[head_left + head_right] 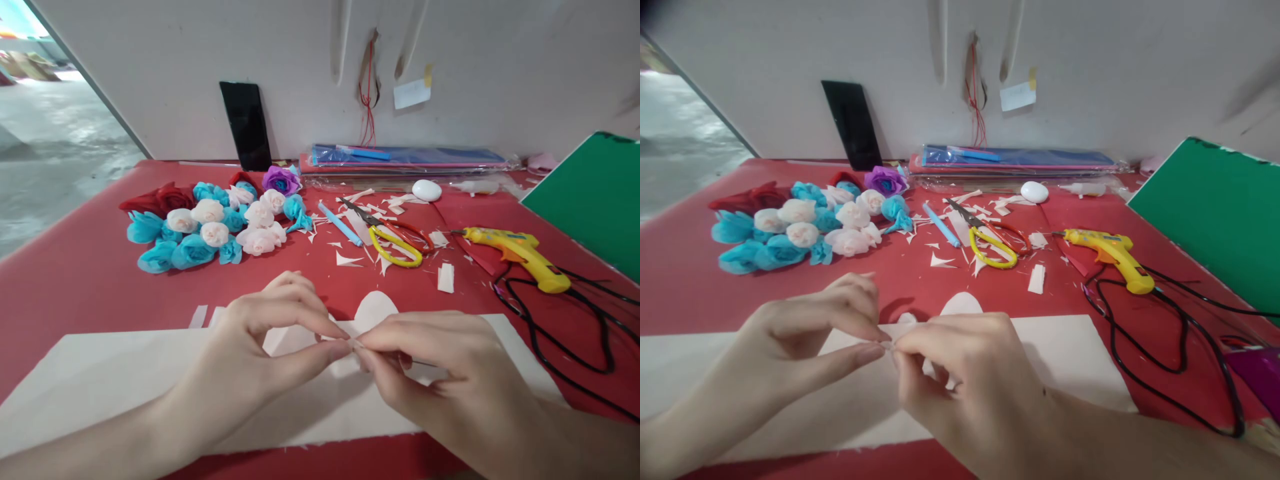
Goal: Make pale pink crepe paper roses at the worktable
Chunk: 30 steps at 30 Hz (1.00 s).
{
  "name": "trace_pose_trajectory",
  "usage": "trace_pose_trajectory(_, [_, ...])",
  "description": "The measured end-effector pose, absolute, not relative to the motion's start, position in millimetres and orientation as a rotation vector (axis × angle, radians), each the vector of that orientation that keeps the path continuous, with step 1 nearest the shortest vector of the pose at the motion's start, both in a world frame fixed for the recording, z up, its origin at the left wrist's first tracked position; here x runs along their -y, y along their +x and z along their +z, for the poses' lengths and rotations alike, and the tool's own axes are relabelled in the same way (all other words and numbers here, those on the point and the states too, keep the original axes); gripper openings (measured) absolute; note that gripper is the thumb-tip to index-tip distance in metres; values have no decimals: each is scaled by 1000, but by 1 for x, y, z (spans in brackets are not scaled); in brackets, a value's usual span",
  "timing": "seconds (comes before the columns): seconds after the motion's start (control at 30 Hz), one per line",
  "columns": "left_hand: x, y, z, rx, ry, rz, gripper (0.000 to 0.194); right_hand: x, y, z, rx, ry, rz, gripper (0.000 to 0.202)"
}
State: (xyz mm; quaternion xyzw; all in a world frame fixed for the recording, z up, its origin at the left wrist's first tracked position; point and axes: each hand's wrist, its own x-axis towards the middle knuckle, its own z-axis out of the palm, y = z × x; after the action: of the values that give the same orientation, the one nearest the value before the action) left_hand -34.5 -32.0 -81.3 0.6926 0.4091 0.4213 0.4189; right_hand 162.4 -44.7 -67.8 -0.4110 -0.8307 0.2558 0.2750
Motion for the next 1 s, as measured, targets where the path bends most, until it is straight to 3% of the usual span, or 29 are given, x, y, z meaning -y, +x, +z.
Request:
trace_pose_trajectory(0.23, [37,-34,-82,-1008,1651,1100,20,50,166,-73,2229,-981,558,15])
trace_pose_trajectory(0.63, [34,-36,-78,-930,2022,1246,19,41,159,-65,1627,-1292,1571,14])
trace_pose_trajectory(0.77, [38,-36,-80,-953,2036,1264,21,43,160,-62,1717,-1296,1423,14])
trace_pose_trajectory(1.0, [46,-34,-87,-1074,1740,1096,20,51,160,-65,2076,-1066,691,16])
